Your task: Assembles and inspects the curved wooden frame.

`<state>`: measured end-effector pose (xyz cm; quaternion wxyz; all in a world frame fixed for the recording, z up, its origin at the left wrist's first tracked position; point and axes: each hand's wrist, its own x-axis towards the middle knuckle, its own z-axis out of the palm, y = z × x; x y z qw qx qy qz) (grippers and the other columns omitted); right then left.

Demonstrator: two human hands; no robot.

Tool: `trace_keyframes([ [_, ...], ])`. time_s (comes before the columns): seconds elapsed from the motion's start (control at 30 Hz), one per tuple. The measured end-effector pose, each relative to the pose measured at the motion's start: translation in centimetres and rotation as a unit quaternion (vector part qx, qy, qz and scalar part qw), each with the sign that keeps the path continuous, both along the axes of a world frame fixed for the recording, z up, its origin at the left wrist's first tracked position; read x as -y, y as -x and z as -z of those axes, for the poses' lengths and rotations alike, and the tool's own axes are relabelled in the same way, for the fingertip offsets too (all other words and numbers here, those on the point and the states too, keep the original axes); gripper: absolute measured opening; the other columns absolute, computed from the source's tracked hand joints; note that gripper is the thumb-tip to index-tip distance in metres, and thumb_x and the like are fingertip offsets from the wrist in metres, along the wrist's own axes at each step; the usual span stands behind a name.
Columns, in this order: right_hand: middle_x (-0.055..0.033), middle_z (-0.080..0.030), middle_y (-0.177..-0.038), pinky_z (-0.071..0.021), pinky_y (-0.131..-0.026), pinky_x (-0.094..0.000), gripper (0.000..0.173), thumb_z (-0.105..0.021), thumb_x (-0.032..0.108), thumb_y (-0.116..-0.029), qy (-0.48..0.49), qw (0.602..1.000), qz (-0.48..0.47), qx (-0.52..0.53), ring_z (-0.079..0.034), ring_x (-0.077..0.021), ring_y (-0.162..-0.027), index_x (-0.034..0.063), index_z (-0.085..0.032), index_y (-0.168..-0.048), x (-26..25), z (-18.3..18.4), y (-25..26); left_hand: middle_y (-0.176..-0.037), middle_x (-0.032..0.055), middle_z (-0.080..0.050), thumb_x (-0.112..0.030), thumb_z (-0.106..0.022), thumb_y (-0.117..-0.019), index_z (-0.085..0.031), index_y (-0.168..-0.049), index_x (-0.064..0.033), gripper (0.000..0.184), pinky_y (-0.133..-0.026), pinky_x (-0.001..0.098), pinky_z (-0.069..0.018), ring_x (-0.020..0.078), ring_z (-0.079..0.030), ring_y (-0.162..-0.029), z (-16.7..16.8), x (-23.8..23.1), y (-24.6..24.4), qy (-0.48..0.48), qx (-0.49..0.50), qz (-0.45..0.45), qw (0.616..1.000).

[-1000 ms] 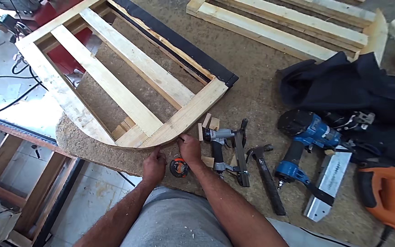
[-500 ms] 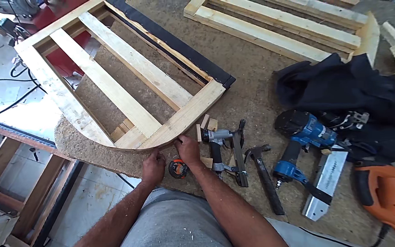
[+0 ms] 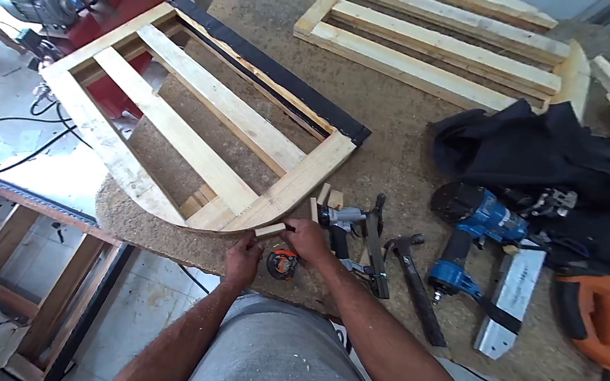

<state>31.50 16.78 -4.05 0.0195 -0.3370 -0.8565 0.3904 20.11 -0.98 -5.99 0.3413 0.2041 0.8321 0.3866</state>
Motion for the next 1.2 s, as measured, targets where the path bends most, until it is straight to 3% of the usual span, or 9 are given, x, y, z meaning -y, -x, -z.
trace_keyframes([
  [0.1,-0.0028,-0.074,-0.114,-0.0571,-0.094,-0.0514,0.023,-0.069,0.026,-0.0977,-0.062,0.997,-0.044,0.0,-0.07,-0.0217,-0.107,0.0209,-0.076,-0.119,0.2,-1.7,-1.9,-0.104,0.0037,-0.076,-0.024,-0.069,-0.0987,-0.07,-0.126,-0.0104,0.03,-0.089,0.0398,-0.0627,0.0147,-0.074,-0.09,0.1,0.6,0.2,-0.05,0.045,0.003,0.998],
  [0.17,-0.0057,-0.074,-0.11,-0.0575,-0.093,-0.0529,0.02,-0.07,0.023,-0.0965,-0.075,0.995,-0.059,-0.012,-0.071,-0.0242,-0.104,0.0172,-0.077,-0.115,1.0,-2.9,-2.8,-0.107,0.0043,-0.076,-0.023,-0.067,-0.099,-0.072,-0.122,-0.0087,0.027,-0.093,0.0371,-0.0606,0.0133,-0.073,-0.096,-0.7,1.5,0.3,-0.082,0.061,0.022,0.995],
  [0.3,-0.0105,-0.074,-0.109,-0.0577,-0.092,-0.0511,0.026,-0.068,0.027,-0.0966,-0.017,0.997,-0.079,-0.002,-0.071,-0.0263,-0.101,0.0094,-0.074,-0.115,3.8,-5.3,-4.2,-0.111,0.0091,-0.075,-0.021,-0.061,-0.1018,-0.069,-0.127,-0.0037,0.031,-0.092,0.039,-0.0605,0.0165,-0.073,-0.097,-2.8,4.0,0.4,-0.131,0.119,0.038,0.984],
  [0.47,-0.0087,-0.074,-0.102,-0.0597,-0.086,-0.0503,0.028,-0.071,0.03,-0.0942,0.035,0.995,-0.095,-0.017,-0.072,-0.0237,-0.093,0.0081,-0.074,-0.112,8.5,-4.8,-4.0,-0.11,0.013,-0.074,-0.017,-0.059,-0.1039,-0.064,-0.127,0.003,0.031,-0.089,0.0395,-0.0634,0.0205,-0.075,-0.095,-4.1,8.1,0.9,-0.152,0.239,-0.026,0.959],
  [0.6,-0.0089,-0.075,-0.097,-0.06,-0.082,-0.0509,0.031,-0.077,0.03,-0.0891,0.034,0.99,-0.136,0.006,-0.072,-0.0245,-0.087,0.0068,-0.074,-0.11,11.5,-4.0,-2.7,-0.106,0.0172,-0.074,-0.023,-0.057,-0.1061,-0.059,-0.129,0.0027,0.034,-0.084,0.0437,-0.0632,0.0265,-0.075,-0.092,-4.5,10.7,1.1,-0.171,0.36,-0.132,0.908],
  [0.73,-0.0037,-0.074,-0.089,-0.061,-0.075,-0.0475,0.026,-0.079,0.03,-0.0866,0.002,0.988,-0.151,0.005,-0.072,-0.0195,-0.079,0.0111,-0.075,-0.104,13.6,-3.7,-0.6,-0.107,0.0182,-0.071,-0.015,-0.064,-0.1011,-0.05,-0.137,-0.0006,0.041,-0.082,0.0438,-0.0627,0.0282,-0.074,-0.091,-4.9,12.4,1.8,-0.214,0.426,-0.2,0.856],
  [0.83,-0.0055,-0.074,-0.089,-0.0609,-0.075,-0.0479,0.023,-0.077,0.028,-0.0885,-0.032,0.99,-0.137,-0.008,-0.072,-0.0209,-0.079,0.0094,-0.076,-0.101,15.4,-4.5,1.9,-0.107,0.0183,-0.069,-0.01,-0.067,-0.0988,-0.047,-0.133,0.0004,0.041,-0.08,0.0426,-0.0634,0.028,-0.073,-0.089,-5.5,12.9,3.3,-0.224,0.449,-0.241,0.83],
  [1.0,-0.0047,-0.073,-0.088,-0.0616,-0.073,-0.044,0.019,-0.078,0.025,-0.0878,-0.063,0.991,-0.113,-0.041,-0.071,-0.0185,-0.078,0.0085,-0.074,-0.097,18.8,-4.3,6.8,-0.103,0.0145,-0.07,-0.011,-0.069,-0.0973,-0.055,-0.122,0.0023,0.031,-0.08,0.0398,-0.0629,0.0232,-0.073,-0.088,-6.6,15.0,7.0,-0.213,0.463,-0.237,0.827],
  [1.2,-0.0091,-0.073,-0.11,-0.0612,-0.084,-0.0444,0.046,-0.073,0.028,-0.0933,0.005,0.988,-0.147,0.047,-0.072,-0.0213,-0.091,0.0063,-0.066,-0.134,23.1,-4.7,12.5,-0.109,0.0167,-0.07,-0.011,-0.065,-0.099,-0.058,-0.131,0.0048,0.036,-0.085,0.0414,-0.0614,0.0241,-0.071,-0.094,-6.8,18.8,16.4,-0.242,0.375,-0.3,0.843],
])
